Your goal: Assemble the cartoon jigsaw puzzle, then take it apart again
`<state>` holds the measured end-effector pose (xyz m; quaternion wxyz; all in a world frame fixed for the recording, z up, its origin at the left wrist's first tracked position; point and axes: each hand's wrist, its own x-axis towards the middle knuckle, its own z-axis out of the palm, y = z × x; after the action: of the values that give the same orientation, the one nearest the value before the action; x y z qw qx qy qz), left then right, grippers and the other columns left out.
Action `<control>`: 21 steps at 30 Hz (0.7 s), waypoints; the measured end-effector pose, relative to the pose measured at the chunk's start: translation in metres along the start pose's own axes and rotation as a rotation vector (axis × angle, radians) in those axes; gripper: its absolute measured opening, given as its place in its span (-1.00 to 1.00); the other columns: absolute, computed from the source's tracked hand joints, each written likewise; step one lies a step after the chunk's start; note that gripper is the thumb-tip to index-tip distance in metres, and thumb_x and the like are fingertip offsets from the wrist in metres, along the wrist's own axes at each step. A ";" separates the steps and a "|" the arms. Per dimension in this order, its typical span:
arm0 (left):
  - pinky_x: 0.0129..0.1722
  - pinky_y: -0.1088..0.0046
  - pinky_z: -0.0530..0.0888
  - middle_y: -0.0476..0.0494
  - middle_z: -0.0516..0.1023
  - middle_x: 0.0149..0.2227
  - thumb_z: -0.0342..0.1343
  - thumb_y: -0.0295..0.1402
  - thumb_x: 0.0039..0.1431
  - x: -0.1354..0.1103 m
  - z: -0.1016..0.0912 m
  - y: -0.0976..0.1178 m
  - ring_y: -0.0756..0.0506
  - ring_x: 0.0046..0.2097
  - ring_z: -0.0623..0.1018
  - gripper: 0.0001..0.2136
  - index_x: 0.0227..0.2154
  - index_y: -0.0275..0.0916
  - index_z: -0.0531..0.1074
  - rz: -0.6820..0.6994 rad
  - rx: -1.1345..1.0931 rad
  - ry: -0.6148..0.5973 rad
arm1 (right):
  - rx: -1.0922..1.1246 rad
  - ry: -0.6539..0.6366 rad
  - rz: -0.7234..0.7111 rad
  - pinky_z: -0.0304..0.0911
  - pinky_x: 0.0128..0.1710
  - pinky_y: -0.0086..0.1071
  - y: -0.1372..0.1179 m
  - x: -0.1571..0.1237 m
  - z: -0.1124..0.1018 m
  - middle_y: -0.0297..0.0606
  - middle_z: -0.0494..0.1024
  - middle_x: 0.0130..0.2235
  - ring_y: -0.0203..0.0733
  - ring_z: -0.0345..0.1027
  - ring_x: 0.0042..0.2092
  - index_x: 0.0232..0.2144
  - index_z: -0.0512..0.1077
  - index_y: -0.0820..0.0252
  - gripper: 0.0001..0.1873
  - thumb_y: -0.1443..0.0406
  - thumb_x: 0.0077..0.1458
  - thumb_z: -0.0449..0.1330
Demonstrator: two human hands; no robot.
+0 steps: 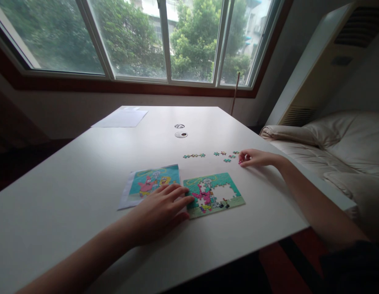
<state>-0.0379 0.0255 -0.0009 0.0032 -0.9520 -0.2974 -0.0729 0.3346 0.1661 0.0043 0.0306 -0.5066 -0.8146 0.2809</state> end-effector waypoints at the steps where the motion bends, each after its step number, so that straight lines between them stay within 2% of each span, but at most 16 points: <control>1: -0.03 0.11 0.31 -0.19 0.36 -0.02 -0.11 -0.28 0.25 0.000 0.000 0.000 -0.23 0.00 0.33 -0.70 0.03 -0.15 0.23 -0.003 0.000 -0.003 | 0.013 -0.005 -0.001 0.18 -0.33 -0.39 -0.001 0.000 0.000 -0.20 0.45 -0.32 -0.21 0.27 -0.32 -0.34 0.38 0.26 -0.63 0.08 -0.13 0.17; 8: -0.03 0.11 0.31 -0.20 0.35 -0.01 -0.10 -0.28 0.25 0.000 0.001 0.000 -0.23 -0.01 0.34 -0.69 0.04 -0.17 0.21 -0.003 -0.018 -0.008 | 0.085 -0.030 -0.036 0.16 -0.33 -0.37 -0.007 0.000 0.001 -0.24 0.40 -0.36 -0.23 0.24 -0.33 -0.27 0.37 0.30 -0.58 0.12 -0.14 0.18; 16: -0.03 0.11 0.32 -0.19 0.35 0.00 -0.10 -0.28 0.24 0.000 0.001 -0.001 -0.23 0.01 0.32 -0.69 0.03 -0.16 0.22 -0.004 -0.030 -0.003 | 0.118 -0.034 0.006 0.11 -0.41 -0.40 -0.014 -0.006 -0.003 -0.30 0.40 -0.45 -0.28 0.21 -0.41 -0.45 0.38 0.27 -0.66 0.10 -0.21 0.24; 21: -0.05 0.11 0.32 -0.19 0.36 -0.01 -0.09 -0.29 0.24 0.000 0.001 -0.001 -0.23 0.00 0.33 -0.69 0.04 -0.15 0.23 -0.005 -0.029 0.015 | 0.256 0.041 -0.099 0.13 -0.44 -0.42 -0.031 -0.002 0.005 -0.32 0.41 -0.47 -0.33 0.22 -0.44 -0.30 0.44 0.29 -0.59 0.09 -0.16 0.23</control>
<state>-0.0385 0.0263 -0.0020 -0.0084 -0.9506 -0.2986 -0.0845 0.3091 0.1521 0.0159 0.1256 -0.4636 -0.7952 0.3701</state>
